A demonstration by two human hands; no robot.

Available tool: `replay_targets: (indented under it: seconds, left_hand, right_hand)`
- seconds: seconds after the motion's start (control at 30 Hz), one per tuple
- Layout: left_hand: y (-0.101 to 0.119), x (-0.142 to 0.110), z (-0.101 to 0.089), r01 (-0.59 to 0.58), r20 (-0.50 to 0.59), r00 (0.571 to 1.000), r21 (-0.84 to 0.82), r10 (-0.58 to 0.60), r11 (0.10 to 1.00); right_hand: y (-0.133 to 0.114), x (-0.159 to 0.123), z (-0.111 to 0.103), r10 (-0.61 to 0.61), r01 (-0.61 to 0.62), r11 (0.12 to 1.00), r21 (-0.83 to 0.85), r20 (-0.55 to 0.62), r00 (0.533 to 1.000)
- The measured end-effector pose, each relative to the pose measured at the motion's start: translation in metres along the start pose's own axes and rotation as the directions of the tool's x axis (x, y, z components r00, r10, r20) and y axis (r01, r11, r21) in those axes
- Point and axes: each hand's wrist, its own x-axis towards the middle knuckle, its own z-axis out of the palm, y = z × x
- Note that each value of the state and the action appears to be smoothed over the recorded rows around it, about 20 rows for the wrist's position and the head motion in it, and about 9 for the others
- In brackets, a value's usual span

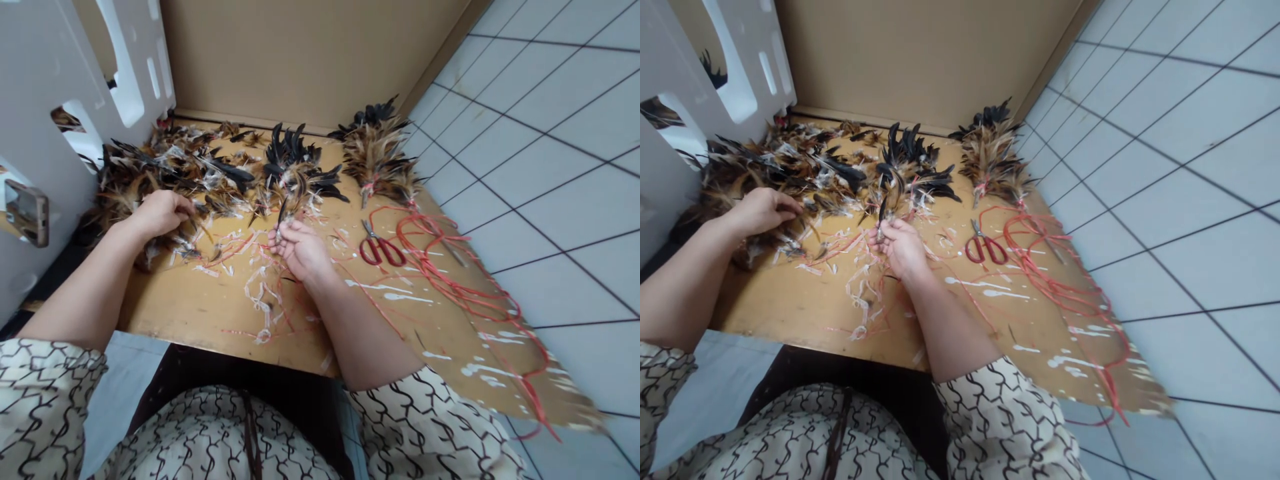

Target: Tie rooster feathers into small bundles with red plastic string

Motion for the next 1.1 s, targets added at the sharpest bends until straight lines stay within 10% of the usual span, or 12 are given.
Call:
replay_targets:
  seconds: [0.33, 0.7, 1.1]
  left_hand:
    - [0.000, 0.014, 0.005, -0.320, 0.262, 0.940, 0.459, 0.218, 0.829]
    - [-0.005, 0.005, 0.000, -0.177, 0.004, 0.984, 0.081, 0.178, 0.981]
    - [0.004, 0.015, 0.021, -0.413, 0.260, 0.887, 0.075, 0.382, 0.908]
  right_hand:
    - [0.003, 0.002, -0.002, 0.018, -0.017, 1.000, -0.004, 0.062, 0.998]
    - [0.005, 0.002, -0.003, 0.000, 0.000, 1.000, 0.006, 0.093, 0.996]
    - [0.006, 0.000, -0.001, -0.001, 0.001, 1.000, 0.000, 0.098, 0.995]
